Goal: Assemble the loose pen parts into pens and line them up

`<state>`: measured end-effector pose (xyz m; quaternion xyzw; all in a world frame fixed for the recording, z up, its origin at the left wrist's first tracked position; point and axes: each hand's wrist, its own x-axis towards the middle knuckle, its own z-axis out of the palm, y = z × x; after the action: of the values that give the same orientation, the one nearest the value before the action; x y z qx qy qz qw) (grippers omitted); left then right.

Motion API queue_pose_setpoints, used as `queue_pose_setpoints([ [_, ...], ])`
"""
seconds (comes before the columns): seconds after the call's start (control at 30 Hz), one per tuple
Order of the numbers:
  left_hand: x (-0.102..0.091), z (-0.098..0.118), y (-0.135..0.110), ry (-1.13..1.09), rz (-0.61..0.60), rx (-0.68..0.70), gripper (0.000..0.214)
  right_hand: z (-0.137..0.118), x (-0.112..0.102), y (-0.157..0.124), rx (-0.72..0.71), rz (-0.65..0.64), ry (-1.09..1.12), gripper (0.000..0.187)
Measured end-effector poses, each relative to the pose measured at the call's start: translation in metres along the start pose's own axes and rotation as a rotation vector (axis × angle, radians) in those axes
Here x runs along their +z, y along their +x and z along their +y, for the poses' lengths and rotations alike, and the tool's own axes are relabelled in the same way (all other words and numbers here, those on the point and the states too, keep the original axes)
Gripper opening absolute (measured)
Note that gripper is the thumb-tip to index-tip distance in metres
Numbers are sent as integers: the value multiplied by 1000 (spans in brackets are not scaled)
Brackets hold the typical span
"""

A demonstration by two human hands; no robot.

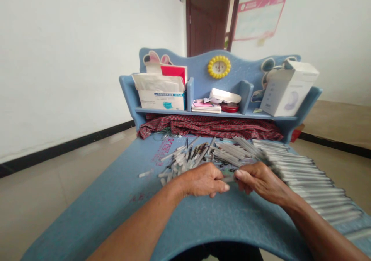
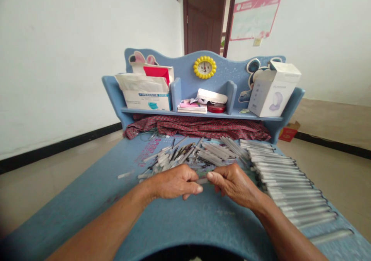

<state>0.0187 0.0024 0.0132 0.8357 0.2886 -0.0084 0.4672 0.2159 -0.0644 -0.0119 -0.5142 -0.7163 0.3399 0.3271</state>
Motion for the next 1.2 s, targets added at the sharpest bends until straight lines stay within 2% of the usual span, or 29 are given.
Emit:
queue_pose_setpoints([
  [0.17,0,0,0,3,13,12,28,-4,0,-1,-43,57,7,34],
  [0.33,1,1,1,61,-34,-23,26,-1,3,0,-41,24,-77,45],
  [0.47,0,1,1,7,11,-23,27,-3,-1,-1,-23,-8,40,34],
  [0.57,0,-2,1,-9,10,5,29,-4,-2,-1,-15,-21,33,29],
  [0.7,0,-4,2,-7,10,10,28,0,0,0,14,-22,-33,41],
  [0.8,0,-2,1,16,26,0,28,1,0,0,39,-15,1,51],
  [0.97,-1,0,0,5,34,17,28,-1,0,0,34,-7,130,36],
  [1.03,-1,0,0,12,27,8,28,-1,1,0,25,-25,86,38],
  [1.13,-1,1,0,36,19,-7,27,0,0,0,10,-59,-24,50],
  [1.2,-1,1,0,38,22,-2,27,0,-1,0,14,-65,-4,46],
])
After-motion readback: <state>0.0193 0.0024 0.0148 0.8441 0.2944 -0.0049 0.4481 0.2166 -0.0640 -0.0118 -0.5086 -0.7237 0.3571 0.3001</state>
